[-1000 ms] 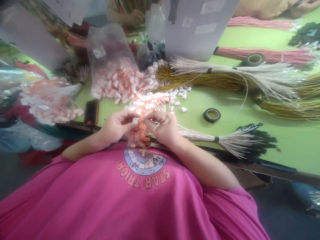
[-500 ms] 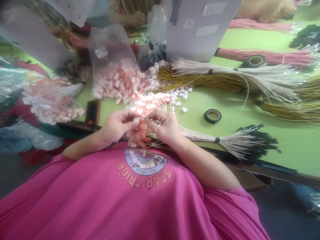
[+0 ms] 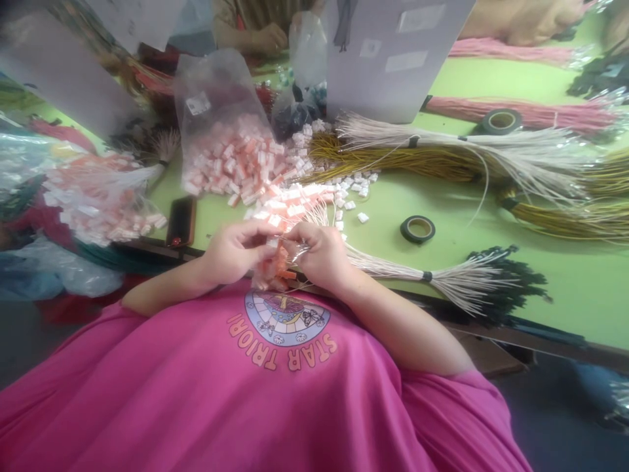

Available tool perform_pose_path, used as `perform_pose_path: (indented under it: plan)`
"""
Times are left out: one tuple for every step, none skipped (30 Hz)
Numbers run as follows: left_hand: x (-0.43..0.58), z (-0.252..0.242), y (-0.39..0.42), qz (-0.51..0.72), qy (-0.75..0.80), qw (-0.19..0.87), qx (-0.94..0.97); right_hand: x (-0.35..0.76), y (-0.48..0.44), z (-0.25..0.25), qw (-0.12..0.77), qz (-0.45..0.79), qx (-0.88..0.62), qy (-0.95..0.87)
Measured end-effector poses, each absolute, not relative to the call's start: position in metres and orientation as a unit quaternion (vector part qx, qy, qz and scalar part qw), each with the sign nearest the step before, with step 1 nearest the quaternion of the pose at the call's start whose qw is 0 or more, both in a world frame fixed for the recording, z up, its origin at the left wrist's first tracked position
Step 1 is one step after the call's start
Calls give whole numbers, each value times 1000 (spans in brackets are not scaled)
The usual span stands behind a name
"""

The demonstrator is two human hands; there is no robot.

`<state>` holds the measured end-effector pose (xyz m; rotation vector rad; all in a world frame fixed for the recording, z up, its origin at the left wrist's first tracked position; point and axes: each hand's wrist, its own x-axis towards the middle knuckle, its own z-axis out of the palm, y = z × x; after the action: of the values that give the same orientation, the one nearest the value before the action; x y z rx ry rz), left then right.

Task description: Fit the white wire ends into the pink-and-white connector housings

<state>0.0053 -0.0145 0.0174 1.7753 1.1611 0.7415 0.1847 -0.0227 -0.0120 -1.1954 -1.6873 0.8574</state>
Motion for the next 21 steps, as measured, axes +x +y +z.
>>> perform_pose_path:
  plan:
    - [5,18,-14,292,462,410,730,184,-23,-12,434,348,-482,-677]
    - [5,19,-13,285,460,384,748,184,-23,-12,432,353,-483,-674]
    - [5,20,-12,278,458,358,765,184,-23,-12,429,358,-486,-672]
    - [5,21,-12,271,454,335,780,184,-22,-13,427,363,-487,-670]
    - [4,22,-13,264,449,316,793,185,-22,-13,426,367,-486,-669]
    - [3,23,-13,260,442,300,804,185,-22,-13,426,371,-482,-669]
    - [1,24,-14,257,432,287,815,186,-21,-14,428,376,-476,-671]
    - [-1,25,-15,257,418,275,827,187,-20,-14,434,380,-465,-671]
    - [-4,26,-14,260,402,263,838,188,-18,-14,445,384,-449,-673]
    - [-9,26,-13,264,389,251,846,190,-16,-14,459,386,-429,-676]
    - [-16,25,-10,269,380,240,852,191,-14,-14,475,382,-408,-679]
    - [-24,23,-4,276,379,227,854,192,-12,-14,493,375,-391,-681]
    - [-33,19,5,284,393,209,849,193,-10,-14,510,366,-377,-681]
    - [-44,14,15,293,420,185,839,194,-9,-15,524,360,-367,-679]
    - [-56,7,28,302,462,152,820,194,-8,-15,535,359,-362,-674]
    - [-67,-1,42,312,516,111,790,193,-7,-16,545,362,-360,-665]
    - [-78,-10,56,309,568,74,759,193,-7,-16,550,371,-360,-656]
    - [-87,-19,70,279,614,54,736,192,-7,-17,550,382,-363,-648]
    - [-95,-29,81,228,643,57,729,191,-7,-19,548,393,-370,-640]
    - [-100,-37,91,181,662,59,725,190,-8,-20,542,403,-383,-630]
    - [-103,-45,98,146,674,62,721,190,-8,-21,536,411,-402,-618]
